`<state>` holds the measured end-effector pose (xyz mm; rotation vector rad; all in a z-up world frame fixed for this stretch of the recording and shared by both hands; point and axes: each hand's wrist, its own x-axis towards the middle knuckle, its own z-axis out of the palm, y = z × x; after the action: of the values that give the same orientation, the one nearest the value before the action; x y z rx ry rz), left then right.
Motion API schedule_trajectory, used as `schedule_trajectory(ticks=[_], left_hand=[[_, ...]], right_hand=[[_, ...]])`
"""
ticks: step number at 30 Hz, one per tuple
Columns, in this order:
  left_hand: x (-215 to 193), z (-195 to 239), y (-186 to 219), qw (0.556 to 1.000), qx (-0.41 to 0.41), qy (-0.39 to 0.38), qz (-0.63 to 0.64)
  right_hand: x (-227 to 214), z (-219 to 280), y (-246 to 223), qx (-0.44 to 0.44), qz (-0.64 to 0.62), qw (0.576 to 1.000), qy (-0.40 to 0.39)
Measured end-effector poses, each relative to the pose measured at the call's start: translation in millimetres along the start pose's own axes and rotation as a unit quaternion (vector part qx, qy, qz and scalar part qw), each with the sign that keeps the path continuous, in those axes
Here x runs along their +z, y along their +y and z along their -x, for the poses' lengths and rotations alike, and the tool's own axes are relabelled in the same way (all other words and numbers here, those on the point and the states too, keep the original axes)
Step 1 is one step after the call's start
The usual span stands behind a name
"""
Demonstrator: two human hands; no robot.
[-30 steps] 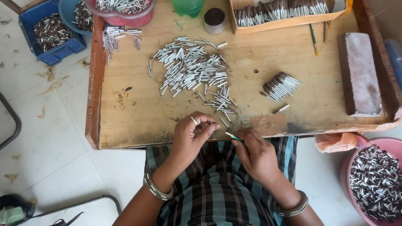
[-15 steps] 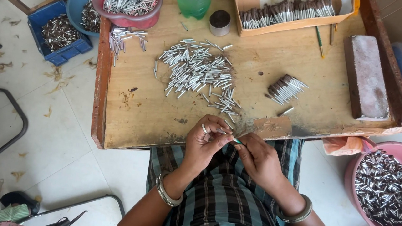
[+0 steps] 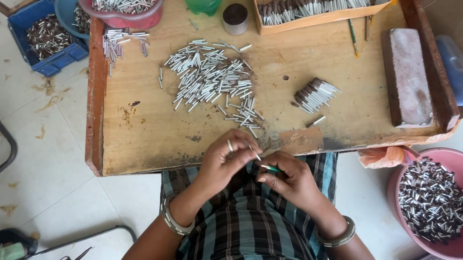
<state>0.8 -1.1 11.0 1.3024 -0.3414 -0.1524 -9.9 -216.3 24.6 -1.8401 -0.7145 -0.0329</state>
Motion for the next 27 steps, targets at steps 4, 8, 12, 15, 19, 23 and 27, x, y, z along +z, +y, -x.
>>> schedule_trajectory(ticks=[4,8,12,15,19,23,27], left_hand=[[14,-10,19,0.965,0.067,-0.013,-0.252],[-8,-30,17,0.866,0.093,0.002,-0.491],[-27,-31,-5,0.807,0.063,0.015,-0.587],[-32,-24,-7,0.854,0.058,0.071,-0.513],[-31,-17,10,0.944,0.021,0.137,-0.301],[-29,-8,42,0.955,0.076,0.132,-0.254],[-22,-3,55,0.912,0.109,0.109,-0.381]], right_hand=[[-13,1,15,0.035,0.077,0.994,0.067],[-61,-30,30,0.058,0.287,0.948,0.123],[-94,-49,18,0.045,0.482,0.869,0.101],[-98,-42,13,0.0,0.506,0.861,0.041],[-96,-28,18,0.0,0.564,0.823,-0.072],[-95,-35,27,-0.008,0.574,0.814,-0.086],[-101,-57,38,0.002,0.509,0.861,0.004]])
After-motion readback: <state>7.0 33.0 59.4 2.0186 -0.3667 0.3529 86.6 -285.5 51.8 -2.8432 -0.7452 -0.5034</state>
